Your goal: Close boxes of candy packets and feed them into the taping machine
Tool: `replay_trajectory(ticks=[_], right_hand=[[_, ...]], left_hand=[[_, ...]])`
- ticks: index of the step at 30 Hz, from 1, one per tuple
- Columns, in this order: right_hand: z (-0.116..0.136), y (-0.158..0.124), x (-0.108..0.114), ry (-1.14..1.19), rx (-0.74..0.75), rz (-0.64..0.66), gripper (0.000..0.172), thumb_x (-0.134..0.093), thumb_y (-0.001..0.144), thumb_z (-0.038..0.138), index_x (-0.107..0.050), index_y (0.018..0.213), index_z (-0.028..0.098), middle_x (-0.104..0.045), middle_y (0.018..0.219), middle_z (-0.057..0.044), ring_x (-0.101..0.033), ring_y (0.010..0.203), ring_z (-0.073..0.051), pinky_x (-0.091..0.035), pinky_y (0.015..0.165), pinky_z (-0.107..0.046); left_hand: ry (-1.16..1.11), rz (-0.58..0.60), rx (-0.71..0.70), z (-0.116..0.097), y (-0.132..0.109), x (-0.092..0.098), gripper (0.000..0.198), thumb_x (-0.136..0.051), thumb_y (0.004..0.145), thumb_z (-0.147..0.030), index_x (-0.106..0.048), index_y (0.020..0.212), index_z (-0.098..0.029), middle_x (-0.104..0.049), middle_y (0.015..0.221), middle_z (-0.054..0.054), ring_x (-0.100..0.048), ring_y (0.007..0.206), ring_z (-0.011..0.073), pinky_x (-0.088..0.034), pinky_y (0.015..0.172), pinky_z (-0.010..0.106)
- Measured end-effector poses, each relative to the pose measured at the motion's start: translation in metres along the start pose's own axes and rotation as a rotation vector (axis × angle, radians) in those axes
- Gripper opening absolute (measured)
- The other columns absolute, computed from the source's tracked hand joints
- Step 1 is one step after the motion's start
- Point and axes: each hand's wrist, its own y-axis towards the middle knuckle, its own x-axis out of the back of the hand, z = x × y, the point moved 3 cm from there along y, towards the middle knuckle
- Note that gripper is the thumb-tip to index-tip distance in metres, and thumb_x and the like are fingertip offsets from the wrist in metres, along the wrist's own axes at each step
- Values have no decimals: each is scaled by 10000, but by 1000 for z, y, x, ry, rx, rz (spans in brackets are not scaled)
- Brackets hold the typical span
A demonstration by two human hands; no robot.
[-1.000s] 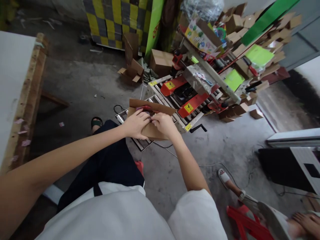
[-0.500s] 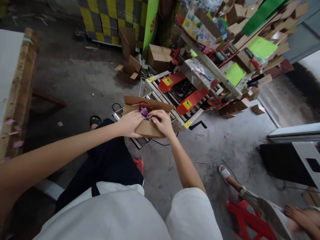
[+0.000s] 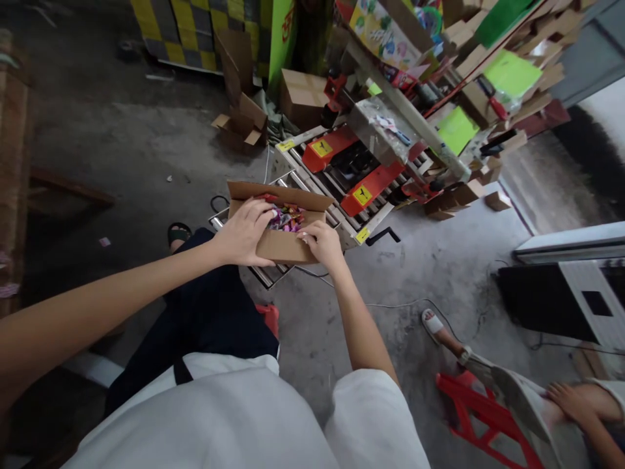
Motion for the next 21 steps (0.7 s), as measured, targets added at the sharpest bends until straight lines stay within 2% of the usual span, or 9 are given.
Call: replay_trajectory(ticks=[3, 5, 7, 10, 14, 16, 18, 20, 21], right_hand=[[0, 5, 7, 35, -40, -37, 183, -684, 850, 189, -774, 1008, 210, -731, 1021, -73, -685, 872, -203, -539, 857, -331], [-3, 10, 10, 97, -101, -1, 239, -714, 812, 174, -758, 1047, 184, -739, 1018, -77, -688, 810, -187, -550, 821, -322], [-7, 18, 10, 197, -158, 117, 235, -716, 791, 157, -757, 1023, 161, -750, 959, -70, -690, 771, -173, -555, 789, -304], [-9, 32, 9, 288, -189, 275, 219, -711, 772, 154, -764, 984, 145, -753, 894, -55, -683, 766, -168, -555, 756, -290], [-1, 37, 8, 154, -104, 307, 211, -686, 778, 121, -772, 969, 152, -738, 866, -49, -665, 768, -184, -555, 757, -317], [10, 37, 12, 45, 17, 218, 288, -698, 784, 125, -761, 1062, 166, -726, 978, -79, -673, 883, -224, -558, 851, -370], [24, 41, 23, -54, 142, 21, 459, -733, 801, 193, -690, 1258, 189, -662, 1197, -126, -631, 1111, -283, -517, 1001, -440], [37, 48, 32, -136, 200, -166, 636, -740, 843, 324, -546, 1437, 207, -528, 1412, -160, -490, 1334, -341, -426, 1120, -515], [43, 51, 33, -168, 202, -208, 684, -717, 871, 393, -482, 1487, 211, -474, 1472, -165, -424, 1394, -364, -382, 1149, -556]], left_hand=[[38, 12, 23, -1, 0, -2, 1267, -788, 600, -744, -292, 1507, -12, -222, 1615, 316, -169, 1523, 461, -138, 1258, 575], [75, 93, 12, -2, 2, -4, 1233, -737, 649, -761, -281, 1526, -25, -207, 1637, 295, -160, 1540, 433, -97, 1267, 555], [106, 176, 8, -1, 5, -5, 1167, -695, 685, -767, -327, 1518, -36, -256, 1627, 283, -202, 1536, 415, -85, 1267, 537], [125, 253, -14, 2, 13, -6, 1129, -690, 665, -774, -416, 1474, -38, -381, 1564, 279, -310, 1486, 424, -129, 1254, 521], [121, 288, -66, 5, 21, -7, 1108, -728, 609, -755, -500, 1395, -9, -524, 1429, 283, -453, 1371, 428, -194, 1232, 494], [125, 277, -63, 5, 22, -8, 1076, -726, 610, -754, -522, 1371, -21, -536, 1415, 276, -466, 1357, 422, -202, 1229, 490], [127, 252, -63, 6, 21, -8, 1056, -722, 617, -754, -525, 1367, -36, -541, 1409, 264, -465, 1355, 415, -201, 1230, 487], [108, 222, -69, 6, 20, -8, 1061, -728, 616, -750, -513, 1372, -36, -543, 1399, 260, -462, 1354, 413, -197, 1234, 487], [91, 204, -68, 6, 18, -7, 1077, -734, 614, -745, -493, 1385, -33, -535, 1401, 260, -458, 1357, 413, -197, 1236, 491]])
